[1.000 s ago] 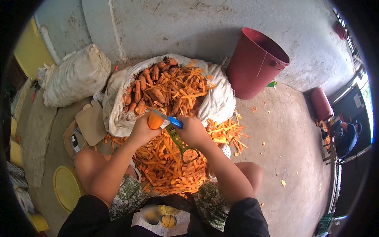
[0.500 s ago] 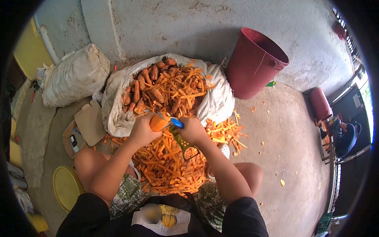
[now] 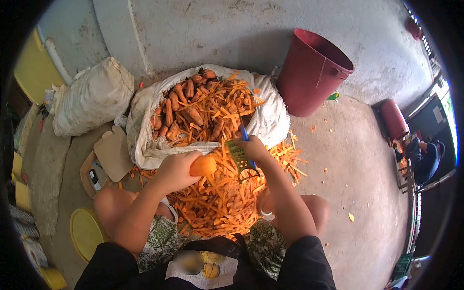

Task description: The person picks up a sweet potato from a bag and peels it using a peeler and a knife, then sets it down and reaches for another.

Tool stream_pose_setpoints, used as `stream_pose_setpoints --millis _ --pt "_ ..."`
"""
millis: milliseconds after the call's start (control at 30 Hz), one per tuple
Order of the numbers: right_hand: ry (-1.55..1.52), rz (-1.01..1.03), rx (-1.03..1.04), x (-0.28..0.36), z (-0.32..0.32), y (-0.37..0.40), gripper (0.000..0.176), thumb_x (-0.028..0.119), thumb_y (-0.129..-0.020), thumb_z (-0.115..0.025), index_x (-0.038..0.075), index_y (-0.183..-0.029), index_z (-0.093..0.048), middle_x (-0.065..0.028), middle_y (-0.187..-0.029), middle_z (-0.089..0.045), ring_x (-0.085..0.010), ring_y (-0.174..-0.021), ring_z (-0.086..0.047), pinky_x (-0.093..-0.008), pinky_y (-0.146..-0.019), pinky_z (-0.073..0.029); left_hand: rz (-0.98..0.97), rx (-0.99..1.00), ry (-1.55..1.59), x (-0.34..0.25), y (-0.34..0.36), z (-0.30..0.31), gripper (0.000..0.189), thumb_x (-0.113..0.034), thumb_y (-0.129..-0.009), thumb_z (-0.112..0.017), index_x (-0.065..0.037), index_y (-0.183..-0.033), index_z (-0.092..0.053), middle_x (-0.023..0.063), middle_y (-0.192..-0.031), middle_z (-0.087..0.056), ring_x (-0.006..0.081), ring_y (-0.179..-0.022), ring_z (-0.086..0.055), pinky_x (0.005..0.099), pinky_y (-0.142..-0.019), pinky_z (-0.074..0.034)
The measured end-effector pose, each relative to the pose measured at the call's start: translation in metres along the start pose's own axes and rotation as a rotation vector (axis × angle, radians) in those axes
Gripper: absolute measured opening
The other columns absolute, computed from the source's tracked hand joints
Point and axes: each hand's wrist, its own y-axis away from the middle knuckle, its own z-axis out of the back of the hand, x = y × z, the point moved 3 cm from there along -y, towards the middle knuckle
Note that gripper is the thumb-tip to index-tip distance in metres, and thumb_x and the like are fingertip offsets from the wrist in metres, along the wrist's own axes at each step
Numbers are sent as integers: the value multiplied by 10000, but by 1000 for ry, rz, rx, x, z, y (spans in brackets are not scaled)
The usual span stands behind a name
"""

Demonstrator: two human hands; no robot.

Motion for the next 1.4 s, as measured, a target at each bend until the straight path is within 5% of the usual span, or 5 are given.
stream_pose_setpoints --millis 167,600,867,1167,1400 --pt "-498 -28 800 24 -39 59 249 237 -837 -545 18 -955 -546 -35 -880 -547 -117 -812 -489 -272 -732 -371 25 267 -221 15 5 -27 390 -230 -624 -671 -82 -945 -505 102 -758 -592 282 -733 -584 378 -633 -463" --pt "441 164 749 3 77 -32 408 81 -720 -575 49 -1124 -534 -80 -1089 -561 -168 -928 -562 -288 -780 -468 177 472 -308 32 15 -26 397 -304 -714 -654 -38 -960 -491 77 -843 -575 233 -784 -584 362 -682 -476" --pt "-98 350 -766 164 362 -14 306 249 -848 -477 19 -1038 -545 -72 -791 -594 -154 -634 -570 -278 -574 -472 245 600 -237 38 15 -31 474 -352 -732 -634 -58 -1078 -498 121 -925 -568 254 -843 -565 372 -718 -457" --pt "-677 690 -116 111 185 45 364 266 -898 -353 33 -1172 -412 -167 -1185 -465 -305 -982 -518 -384 -784 -440 272 631 -202 59 3 -51 418 -372 -793 -556 -34 -1034 -501 96 -664 -566 227 -608 -576 363 -567 -472" --pt "108 1574 -1690 132 262 270 336 268 -894 -353 45 -1136 -419 -154 -1168 -457 -278 -992 -494 -407 -838 -390 308 539 -236 76 9 -46 394 -363 -812 -518 -19 -1003 -515 110 -813 -579 228 -730 -587 359 -606 -489"
